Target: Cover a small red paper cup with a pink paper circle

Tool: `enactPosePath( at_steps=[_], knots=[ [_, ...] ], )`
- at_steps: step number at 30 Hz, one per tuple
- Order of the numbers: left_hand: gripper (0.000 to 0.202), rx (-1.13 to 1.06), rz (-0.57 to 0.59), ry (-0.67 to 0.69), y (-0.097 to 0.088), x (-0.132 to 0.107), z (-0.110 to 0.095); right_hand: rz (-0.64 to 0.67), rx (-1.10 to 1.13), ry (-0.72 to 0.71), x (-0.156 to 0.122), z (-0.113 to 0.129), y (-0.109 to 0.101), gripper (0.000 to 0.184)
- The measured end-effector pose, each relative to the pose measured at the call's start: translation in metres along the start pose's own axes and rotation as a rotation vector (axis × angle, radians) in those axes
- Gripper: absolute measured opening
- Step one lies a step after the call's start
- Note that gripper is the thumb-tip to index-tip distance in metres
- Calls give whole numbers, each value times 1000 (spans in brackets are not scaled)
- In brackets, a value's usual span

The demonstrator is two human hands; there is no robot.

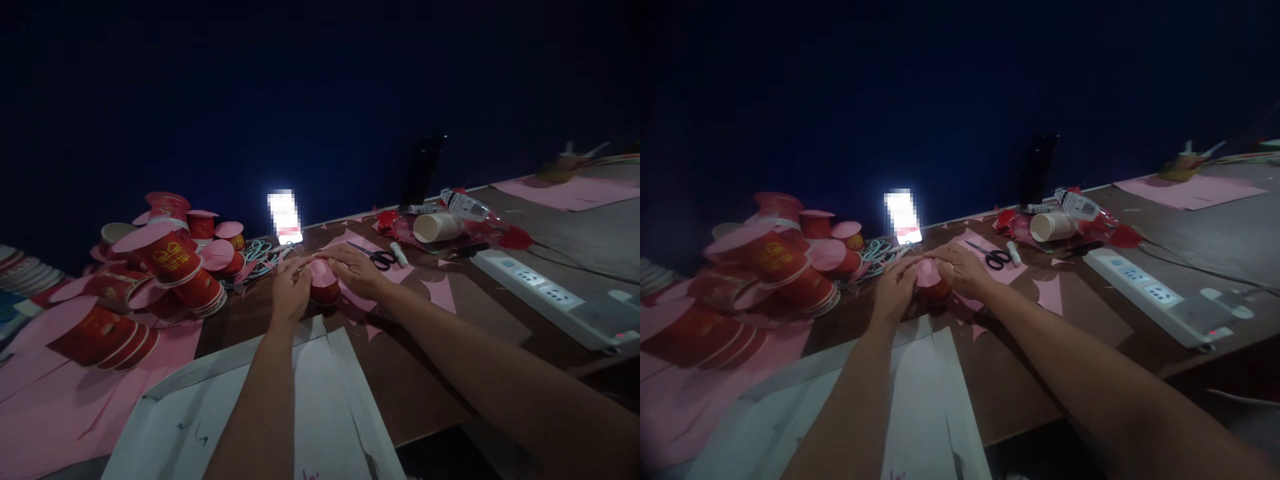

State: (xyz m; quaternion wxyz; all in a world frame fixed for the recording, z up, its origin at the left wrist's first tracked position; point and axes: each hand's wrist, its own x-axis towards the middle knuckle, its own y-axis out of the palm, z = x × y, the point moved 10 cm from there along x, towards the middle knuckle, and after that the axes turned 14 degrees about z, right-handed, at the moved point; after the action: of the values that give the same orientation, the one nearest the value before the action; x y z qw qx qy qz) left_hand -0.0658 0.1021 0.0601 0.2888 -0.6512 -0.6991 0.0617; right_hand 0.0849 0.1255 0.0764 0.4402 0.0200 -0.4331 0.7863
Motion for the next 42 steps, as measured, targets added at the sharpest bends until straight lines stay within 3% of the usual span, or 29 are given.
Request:
enactPosePath(
  at_steps=[10,17,26,42],
  knots=[
    [29,260,-34,137,-3,-5,-14,0,-26,-16,-2,1,-1,34],
    [32,342,-11,140,-2,-6,-17,-7,-65,-20,-3,-1,1,34],
    [37,630,1,166,1,-16,-38,55,-178,10,-6,2,6,40],
    [38,737,39,216,3,-20,-50,70,-169,17,-6,1,9,42]
  ],
)
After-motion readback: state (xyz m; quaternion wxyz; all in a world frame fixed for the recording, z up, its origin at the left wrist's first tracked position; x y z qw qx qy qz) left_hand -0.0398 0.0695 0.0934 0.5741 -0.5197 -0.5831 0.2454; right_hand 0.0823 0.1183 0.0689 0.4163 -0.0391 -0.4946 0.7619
